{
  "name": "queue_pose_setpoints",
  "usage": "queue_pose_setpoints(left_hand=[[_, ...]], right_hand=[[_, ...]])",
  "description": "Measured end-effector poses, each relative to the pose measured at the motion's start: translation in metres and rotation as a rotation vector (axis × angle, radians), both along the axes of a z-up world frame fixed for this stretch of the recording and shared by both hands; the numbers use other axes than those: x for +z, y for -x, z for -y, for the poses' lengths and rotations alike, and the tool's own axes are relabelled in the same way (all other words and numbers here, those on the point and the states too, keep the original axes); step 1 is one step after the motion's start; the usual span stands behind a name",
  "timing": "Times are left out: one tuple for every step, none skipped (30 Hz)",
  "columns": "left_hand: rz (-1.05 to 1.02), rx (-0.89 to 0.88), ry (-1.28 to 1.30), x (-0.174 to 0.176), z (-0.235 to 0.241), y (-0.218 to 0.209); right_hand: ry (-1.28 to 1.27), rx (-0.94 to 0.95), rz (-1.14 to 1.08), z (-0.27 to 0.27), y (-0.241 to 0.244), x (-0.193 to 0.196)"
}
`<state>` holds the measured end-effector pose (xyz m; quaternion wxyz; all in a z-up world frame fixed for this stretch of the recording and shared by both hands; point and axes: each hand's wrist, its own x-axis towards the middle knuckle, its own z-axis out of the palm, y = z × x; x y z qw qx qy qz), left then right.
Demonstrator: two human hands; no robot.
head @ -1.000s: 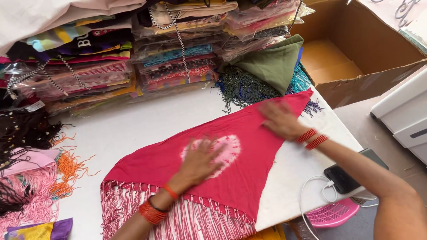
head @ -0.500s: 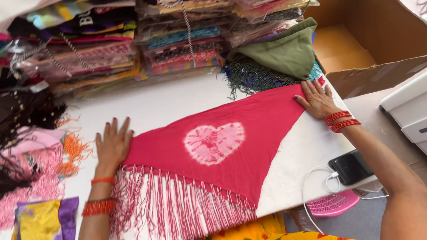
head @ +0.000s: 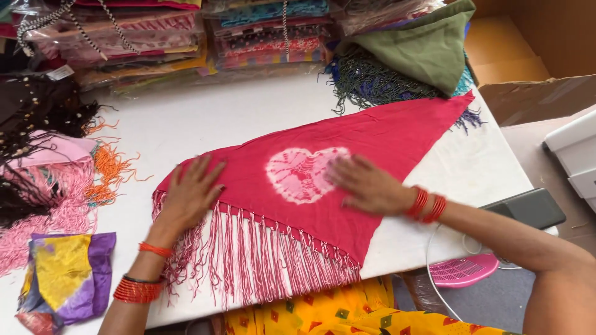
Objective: The person folds a green scarf with fringes on a white table, smoothing it out and folding it into a smaller rectangle. They then pick up a pink scarf with a white heart design and fringes, unfold it, and begin folding it in a similar manner.
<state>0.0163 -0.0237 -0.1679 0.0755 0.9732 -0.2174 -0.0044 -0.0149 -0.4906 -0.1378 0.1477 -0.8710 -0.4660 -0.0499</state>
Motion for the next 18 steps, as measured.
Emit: queue_pose_setpoints(left_hand=[[-0.001, 0.007, -0.003, 0.002, -0.010, -0.006], [-0.035, 0.069, -0.062, 0.005, -0.021, -0.012], [-0.067, 0.139, -0.120, 0.008, -0.034, -0.017], [-0.067, 0.154, -0.121, 0.004, -0.046, -0.019], [-0.071, 0.197, -0.097, 0.001, -0.061, -0.024], [-0.075, 0.240, -0.072, -0.001, -0.076, -0.028], [-0.070, 0.264, -0.075, -0.010, -0.090, -0.033], [-0.023, 0.249, 0.039, -0.020, -0.104, -0.038], [0.024, 0.230, 0.151, -0.031, -0.119, -0.042], [0.030, 0.251, 0.147, -0.037, -0.125, -0.040], [0.072, 0.286, 0.232, -0.045, -0.128, -0.041], [0.116, 0.322, 0.317, -0.053, -0.131, -0.041], [0.118, 0.326, 0.317, -0.043, -0.118, -0.035], [0.139, 0.371, 0.242, -0.034, -0.105, -0.029], [0.162, 0.414, 0.166, -0.024, -0.091, -0.024], [0.165, 0.414, 0.166, -0.017, -0.079, -0.016], [0.167, 0.393, 0.089, -0.011, -0.067, -0.008], [0.167, 0.372, 0.012, -0.004, -0.054, 0.000]], right_hand=[[-0.003, 0.007, -0.001, -0.007, 0.016, -0.002], [0.089, 0.126, 0.051, -0.014, 0.033, -0.003], [0.181, 0.252, 0.106, -0.022, 0.046, -0.004], [0.178, 0.267, 0.109, -0.020, 0.065, -0.005], [0.115, 0.345, 0.100, -0.019, 0.082, -0.006], [0.051, 0.422, 0.091, -0.018, 0.099, -0.008], [0.047, 0.445, 0.098, -0.013, 0.103, -0.003], [0.137, 0.479, 0.123, -0.007, 0.107, 0.002], [0.226, 0.509, 0.148, -0.001, 0.112, 0.006], [0.222, 0.529, 0.155, -0.002, 0.106, 0.009], [0.199, 0.502, -0.021, -0.001, 0.103, 0.011], [0.176, 0.473, -0.197, 0.001, 0.099, 0.014], [0.176, 0.477, -0.194, -0.001, 0.086, 0.013], [0.062, 0.380, -0.323, -0.003, 0.073, 0.012], [-0.054, 0.278, -0.448, -0.005, 0.060, 0.011], [-0.055, 0.279, -0.445, -0.007, 0.045, 0.010], [-0.023, 0.223, -0.345, -0.009, 0.029, 0.009], [0.008, 0.166, -0.246, -0.011, 0.014, 0.009]])
